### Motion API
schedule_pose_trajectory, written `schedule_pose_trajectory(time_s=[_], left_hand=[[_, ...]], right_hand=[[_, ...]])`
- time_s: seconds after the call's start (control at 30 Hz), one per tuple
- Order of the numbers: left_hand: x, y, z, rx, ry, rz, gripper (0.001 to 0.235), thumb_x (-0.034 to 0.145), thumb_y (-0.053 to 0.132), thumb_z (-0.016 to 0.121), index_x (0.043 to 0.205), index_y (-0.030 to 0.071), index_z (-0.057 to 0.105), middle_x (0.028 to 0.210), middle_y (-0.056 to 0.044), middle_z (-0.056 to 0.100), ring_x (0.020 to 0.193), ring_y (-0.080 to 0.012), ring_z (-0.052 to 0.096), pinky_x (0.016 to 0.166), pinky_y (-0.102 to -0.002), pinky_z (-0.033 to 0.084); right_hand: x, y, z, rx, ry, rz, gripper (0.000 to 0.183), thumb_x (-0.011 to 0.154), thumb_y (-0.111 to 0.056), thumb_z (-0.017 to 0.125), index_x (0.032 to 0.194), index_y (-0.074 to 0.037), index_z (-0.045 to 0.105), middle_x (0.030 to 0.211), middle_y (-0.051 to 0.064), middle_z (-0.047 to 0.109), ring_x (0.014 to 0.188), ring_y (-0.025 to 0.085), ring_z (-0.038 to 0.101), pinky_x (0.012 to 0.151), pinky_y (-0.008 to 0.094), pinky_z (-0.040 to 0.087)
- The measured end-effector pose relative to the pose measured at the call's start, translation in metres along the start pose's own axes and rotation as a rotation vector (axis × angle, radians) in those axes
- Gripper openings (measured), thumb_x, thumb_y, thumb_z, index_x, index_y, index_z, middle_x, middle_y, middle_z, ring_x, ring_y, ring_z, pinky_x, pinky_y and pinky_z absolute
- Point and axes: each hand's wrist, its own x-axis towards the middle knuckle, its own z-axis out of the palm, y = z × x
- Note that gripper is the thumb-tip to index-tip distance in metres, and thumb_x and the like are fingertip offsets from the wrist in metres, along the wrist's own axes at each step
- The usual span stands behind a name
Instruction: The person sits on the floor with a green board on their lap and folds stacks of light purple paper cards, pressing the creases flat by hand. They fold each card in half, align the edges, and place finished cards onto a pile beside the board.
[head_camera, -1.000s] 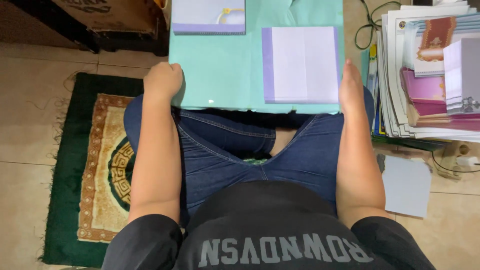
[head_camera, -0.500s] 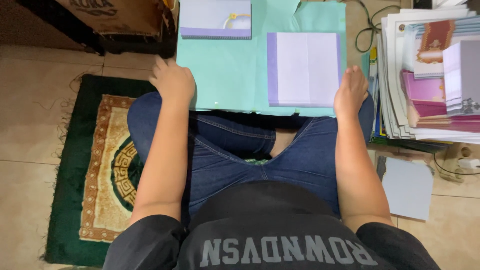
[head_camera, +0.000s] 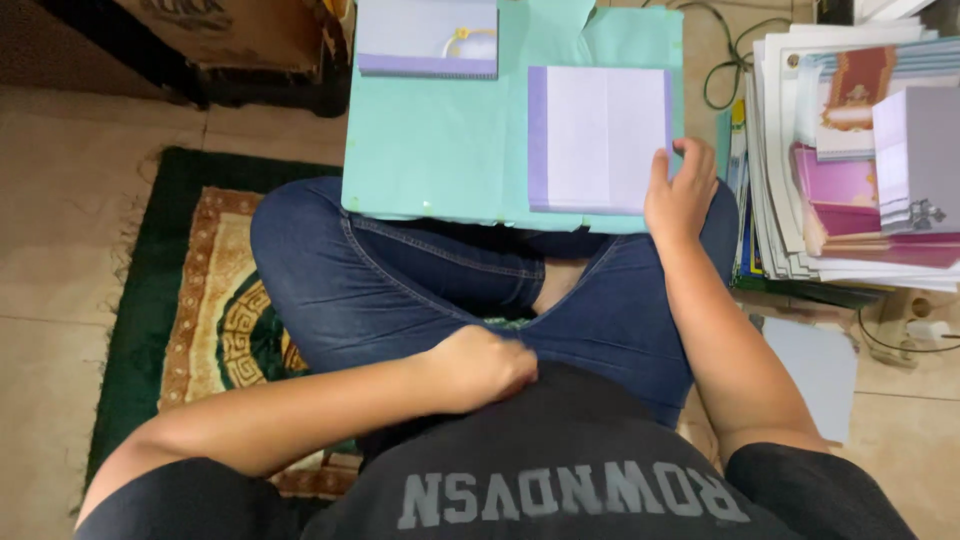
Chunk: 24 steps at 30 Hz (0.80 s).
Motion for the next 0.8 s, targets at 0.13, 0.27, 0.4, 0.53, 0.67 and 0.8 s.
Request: schedule_pose_trajectory(time_s=[0.13, 0.27, 0.4, 0.53, 0.67, 0.8], left_hand=[[0.046, -0.041, -0.003, 0.302, 0.263, -0.115, 0.010, 0.096, 0.024, 0.051, 0.088, 0.020, 0.053, 0.069, 0.004, 0.051, 0.057, -0.0200, 0.062, 0.047, -0.033, 0.048], [0.107, -0.052, 0.018, 0.323, 0.357, -0.283, 0.013, 0.087, 0.028, 0.061, 0.075, 0.028, 0.056, 0.060, 0.008, 0.058, 0.052, -0.0184, 0.065, 0.041, -0.034, 0.044], [0.171, -0.137, 0.017, 0.336, 0.783, -0.545, 0.049, 0.095, 0.037, 0.069, 0.132, 0.006, 0.057, 0.142, -0.025, 0.054, 0.132, -0.0436, 0.054, 0.103, -0.056, 0.046], [0.156, -0.140, 0.010, 0.123, 0.516, -0.718, 0.073, 0.103, 0.053, 0.046, 0.146, -0.007, 0.043, 0.150, -0.037, 0.045, 0.145, -0.0513, 0.040, 0.120, -0.065, 0.020], [0.141, -0.139, 0.008, -0.009, 0.450, -0.639, 0.080, 0.103, 0.060, 0.043, 0.150, -0.005, 0.039, 0.152, -0.037, 0.042, 0.147, -0.0476, 0.040, 0.122, -0.065, 0.018], [0.132, -0.141, 0.007, 0.020, 0.428, -0.618, 0.084, 0.100, 0.066, 0.044, 0.149, -0.002, 0.043, 0.153, -0.033, 0.044, 0.148, -0.0423, 0.041, 0.123, -0.065, 0.016]], right_hand=[[-0.004, 0.008, 0.001, 0.004, -0.084, -0.009, 0.034, 0.098, -0.021, 0.068, 0.123, -0.010, 0.050, 0.120, 0.009, 0.050, 0.115, 0.039, 0.054, 0.091, 0.052, 0.044], [-0.003, 0.004, 0.009, -0.070, 0.064, -0.116, 0.037, 0.091, -0.021, 0.076, 0.119, -0.012, 0.053, 0.115, 0.006, 0.053, 0.108, 0.033, 0.056, 0.085, 0.049, 0.045], [0.003, -0.011, 0.000, -0.027, 0.143, -0.203, 0.043, 0.089, -0.012, 0.076, 0.128, -0.005, 0.060, 0.118, 0.014, 0.067, 0.106, 0.037, 0.064, 0.088, 0.047, 0.045], [-0.005, -0.003, 0.002, 0.070, 0.128, -0.213, 0.053, 0.087, -0.008, 0.077, 0.136, 0.004, 0.060, 0.120, 0.026, 0.071, 0.101, 0.047, 0.064, 0.090, 0.052, 0.044], [-0.010, 0.009, 0.003, 0.090, 0.142, -0.274, 0.054, 0.080, -0.014, 0.088, 0.129, -0.001, 0.068, 0.111, 0.021, 0.074, 0.098, 0.042, 0.065, 0.093, 0.048, 0.045], [-0.012, 0.008, 0.000, 0.151, 0.115, -0.246, 0.048, 0.080, -0.009, 0.086, 0.126, -0.004, 0.071, 0.110, 0.020, 0.074, 0.099, 0.041, 0.068, 0.095, 0.046, 0.046]])
